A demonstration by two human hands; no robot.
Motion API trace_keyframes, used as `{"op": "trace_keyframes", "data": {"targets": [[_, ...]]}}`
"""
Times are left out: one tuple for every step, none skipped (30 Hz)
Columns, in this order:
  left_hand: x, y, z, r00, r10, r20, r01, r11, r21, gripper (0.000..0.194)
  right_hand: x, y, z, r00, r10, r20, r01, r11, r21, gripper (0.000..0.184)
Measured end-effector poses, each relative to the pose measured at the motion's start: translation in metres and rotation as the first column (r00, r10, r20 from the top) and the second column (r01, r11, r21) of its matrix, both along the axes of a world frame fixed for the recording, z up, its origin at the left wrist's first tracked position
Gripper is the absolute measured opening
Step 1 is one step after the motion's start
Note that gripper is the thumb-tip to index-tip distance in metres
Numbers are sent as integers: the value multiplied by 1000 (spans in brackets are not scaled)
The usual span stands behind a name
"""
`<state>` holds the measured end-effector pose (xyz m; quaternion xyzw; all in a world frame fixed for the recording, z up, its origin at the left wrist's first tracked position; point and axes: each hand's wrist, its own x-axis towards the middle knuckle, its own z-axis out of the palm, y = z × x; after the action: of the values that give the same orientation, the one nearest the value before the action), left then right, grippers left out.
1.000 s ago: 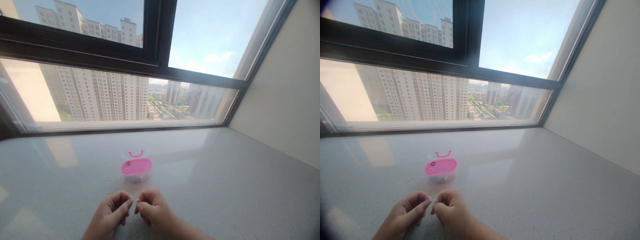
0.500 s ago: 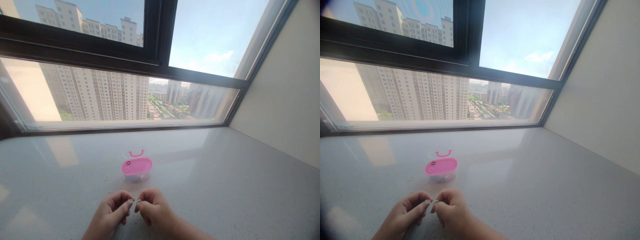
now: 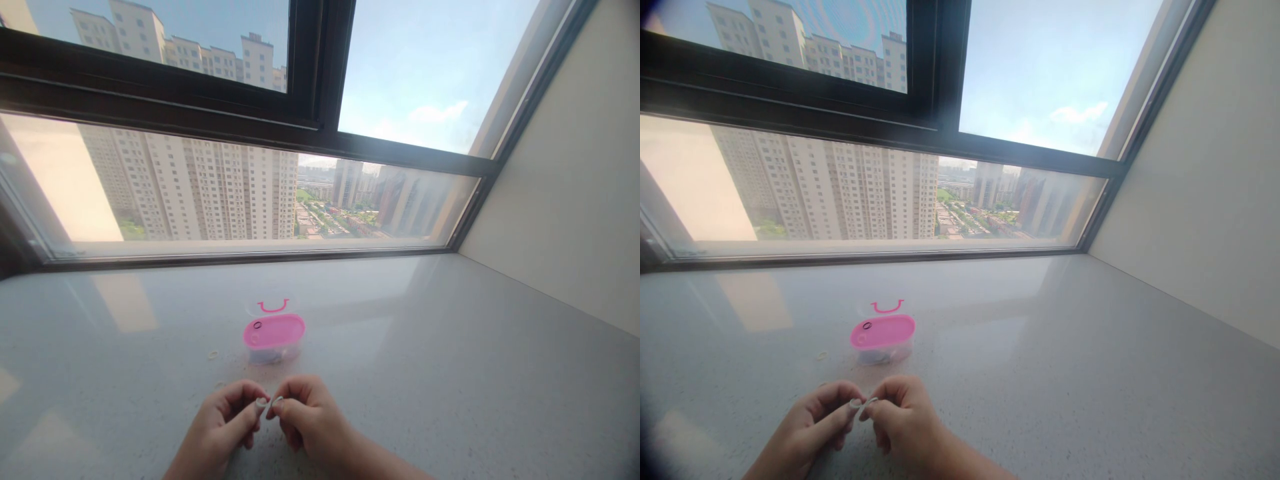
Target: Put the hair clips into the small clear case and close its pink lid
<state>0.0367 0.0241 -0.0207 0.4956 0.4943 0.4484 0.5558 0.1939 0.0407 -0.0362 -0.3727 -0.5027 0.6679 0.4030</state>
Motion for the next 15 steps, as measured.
{"op": "trace_keyframes", "data": {"targets": [[0,0,-1,1000,-5,0,5,1000,3,28,0,0,0,1000,-3,13,2,1000,8,15],[-1,0,-1,1000,-10,0,10,1000,7,28,0,0,-1,1000,-6,30,5,1000,16,15],[-1,0,-1,1000,-15,-1,15,1000,9,28,0,0,-1,999,-9,48,8,1000,23,16],[-1,0,-2,1000,-15,-1,15,1000,10,28,0,-1,-1,998,-15,63,14,999,30,17],[-2,0,-2,1000,-12,1,12,1000,10,28,0,-1,0,997,-21,77,18,999,37,17],[-2,-1,-2,1000,-11,3,11,1000,9,28,1,-1,0,996,-25,87,21,999,45,18],[-1,-1,-2,1000,-10,6,10,1000,8,28,1,-1,0,995,-26,94,21,998,52,18],[-1,-1,-1,1000,-10,8,10,1000,7,27,2,-1,1,995,-28,96,22,998,59,19],[-1,-1,-1,1000,-8,10,8,1000,5,27,2,-1,1,995,-27,99,20,998,67,19],[-1,-1,-1,1000,-3,11,3,1000,3,27,3,-1,1,994,-24,103,16,997,75,20],[0,-1,-1,1000,0,11,0,1000,1,27,3,-1,0,994,-20,109,11,997,82,21],[0,0,-1,1000,4,10,-4,1000,0,26,4,-1,0,993,-19,115,9,996,90,21],[0,0,-2,1000,5,11,-5,1000,1,26,4,-1,-1,993,-18,120,6,995,97,22],[0,0,-2,1000,2,14,-2,1000,2,26,4,-1,-2,992,-18,124,5,995,103,23],[-1,0,-1,1000,-6,16,6,1000,4,26,4,-1,-2,992,-23,125,9,994,107,23]]}}
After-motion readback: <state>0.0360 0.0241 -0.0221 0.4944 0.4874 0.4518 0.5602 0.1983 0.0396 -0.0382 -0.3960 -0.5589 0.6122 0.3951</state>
